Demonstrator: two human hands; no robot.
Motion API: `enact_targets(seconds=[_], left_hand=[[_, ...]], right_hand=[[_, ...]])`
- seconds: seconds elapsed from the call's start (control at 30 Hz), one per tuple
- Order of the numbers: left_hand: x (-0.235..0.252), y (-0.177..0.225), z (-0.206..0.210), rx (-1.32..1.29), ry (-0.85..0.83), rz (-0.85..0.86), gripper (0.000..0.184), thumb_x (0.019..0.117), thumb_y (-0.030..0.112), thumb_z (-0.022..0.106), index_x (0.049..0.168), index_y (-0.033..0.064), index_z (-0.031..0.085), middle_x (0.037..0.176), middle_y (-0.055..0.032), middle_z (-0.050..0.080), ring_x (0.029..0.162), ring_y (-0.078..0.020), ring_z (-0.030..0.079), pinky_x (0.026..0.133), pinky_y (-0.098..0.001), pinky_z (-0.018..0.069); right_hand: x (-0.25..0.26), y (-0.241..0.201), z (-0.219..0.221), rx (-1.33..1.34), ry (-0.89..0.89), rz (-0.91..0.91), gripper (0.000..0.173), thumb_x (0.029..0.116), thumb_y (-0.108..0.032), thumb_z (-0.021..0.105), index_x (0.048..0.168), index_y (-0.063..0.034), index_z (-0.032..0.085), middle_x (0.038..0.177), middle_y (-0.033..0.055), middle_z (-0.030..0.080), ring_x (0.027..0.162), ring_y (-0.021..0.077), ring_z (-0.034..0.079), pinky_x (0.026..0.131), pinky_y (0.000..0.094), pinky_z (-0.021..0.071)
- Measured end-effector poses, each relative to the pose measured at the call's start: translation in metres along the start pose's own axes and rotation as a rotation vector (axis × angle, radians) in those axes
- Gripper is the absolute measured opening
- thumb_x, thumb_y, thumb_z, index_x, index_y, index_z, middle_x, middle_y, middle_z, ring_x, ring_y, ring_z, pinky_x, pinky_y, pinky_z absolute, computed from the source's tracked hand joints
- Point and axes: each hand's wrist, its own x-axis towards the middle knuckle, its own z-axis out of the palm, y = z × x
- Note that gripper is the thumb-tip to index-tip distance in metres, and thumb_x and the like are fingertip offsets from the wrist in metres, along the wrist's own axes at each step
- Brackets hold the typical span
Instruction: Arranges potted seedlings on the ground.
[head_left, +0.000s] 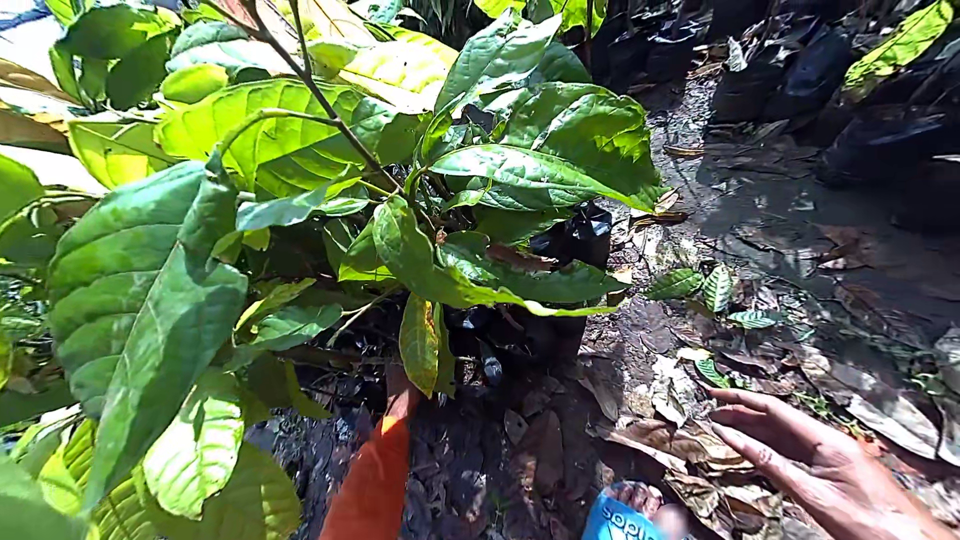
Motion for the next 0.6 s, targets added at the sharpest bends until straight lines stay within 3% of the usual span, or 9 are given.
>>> enact_targets(seconds=[0.07,0.1,0.13,0.17,0.2,0.27,0.37,0.43,0.6], left_hand=[[-0.043,0.002,-0.01,-0.004,-0.094,0.04,0.033,0.1038,0.022,0.051,0.104,-0.0019,0.073,0.093,-0.0163,0.074,0.088,-0.0275,0.072,0.088,-0.0514,0.0557],[-0.06,-0.001,-0.014,0.023,-0.226,0.072,0.034,0.1028,0.025,0.051,0.098,0.0004,0.074,0.091,-0.0135,0.075,0.087,-0.0259,0.073,0.085,-0.0512,0.0567],[-0.07,-0.007,-0.018,0.053,-0.401,0.102,0.034,0.1031,0.028,0.052,0.1,0.0019,0.074,0.098,-0.0127,0.075,0.092,-0.0256,0.073,0.088,-0.0508,0.0568],[-0.073,-0.013,-0.021,0.084,-0.548,0.129,0.033,0.1032,0.028,0.055,0.11,0.0024,0.074,0.113,-0.0144,0.072,0.105,-0.0272,0.07,0.096,-0.0508,0.0548],[-0.074,-0.017,-0.021,0.124,-0.581,0.143,0.032,0.1027,0.027,0.057,0.117,0.0038,0.073,0.123,-0.0154,0.069,0.115,-0.0282,0.067,0.103,-0.0503,0.0519],[-0.067,-0.013,-0.025,0.147,-0.37,0.059,0.033,0.1021,0.024,0.058,0.126,0.0051,0.07,0.13,-0.0152,0.067,0.122,-0.0285,0.064,0.108,-0.0496,0.0476],[-0.039,-0.004,-0.025,0.053,0.024,-0.071,0.034,0.0987,0.021,0.065,0.124,-0.0029,0.067,0.113,-0.0198,0.072,0.108,-0.0306,0.069,0.101,-0.0501,0.0514],[-0.014,-0.001,-0.025,0.073,0.04,-0.154,0.039,0.099,0.024,0.067,0.126,-0.0042,0.064,0.107,-0.0223,0.071,0.101,-0.034,0.069,0.096,-0.0521,0.052],[0.038,-0.023,-0.003,0.093,-0.044,-0.256,0.057,0.0941,0.038,0.073,0.137,0.0028,0.06,0.134,-0.023,0.063,0.127,-0.0375,0.059,0.109,-0.056,0.0443]], right_hand=[[-0.002,0.003,-0.002,-0.001,0.011,0.013,0.048,0.0975,-0.024,0.068,0.136,0.0039,0.057,0.113,0.0145,0.073,0.098,0.0133,0.073,0.089,0.03,0.0599],[-0.003,0.005,-0.003,-0.006,0.011,0.023,0.048,0.0973,-0.023,0.068,0.136,0.0044,0.057,0.113,0.0154,0.073,0.098,0.0145,0.073,0.089,0.0308,0.0598],[-0.002,0.006,-0.003,-0.011,0.005,0.033,0.048,0.0973,-0.022,0.068,0.136,0.0041,0.057,0.113,0.0157,0.073,0.099,0.0153,0.073,0.09,0.0313,0.0597],[0.0,0.007,-0.002,-0.013,-0.002,0.043,0.048,0.0974,-0.022,0.068,0.136,0.0037,0.057,0.114,0.0159,0.073,0.099,0.016,0.073,0.09,0.0318,0.0598],[0.002,0.006,-0.001,-0.016,-0.01,0.048,0.048,0.0974,-0.023,0.068,0.136,0.0035,0.057,0.114,0.0156,0.073,0.099,0.016,0.073,0.09,0.0318,0.0598],[0.005,0.003,0.002,-0.024,-0.023,0.04,0.05,0.0974,-0.026,0.068,0.136,0.0031,0.057,0.114,0.0153,0.073,0.1,0.0151,0.073,0.09,0.0312,0.0598],[0.007,0.001,0.005,-0.027,-0.041,0.027,0.05,0.097,-0.026,0.068,0.137,0.0027,0.057,0.117,0.0163,0.072,0.101,0.0153,0.073,0.091,0.0309,0.0598],[0.007,-0.001,0.006,-0.025,-0.046,0.012,0.05,0.0966,-0.024,0.068,0.137,0.0041,0.057,0.118,0.0179,0.071,0.102,0.0169,0.073,0.091,0.0322,0.0599],[0.002,0.0,0.004,-0.015,-0.022,-0.001,0.051,0.0973,-0.026,0.068,0.137,0.0036,0.057,0.115,0.0158,0.072,0.1,0.0144,0.073,0.09,0.0309,0.06]])
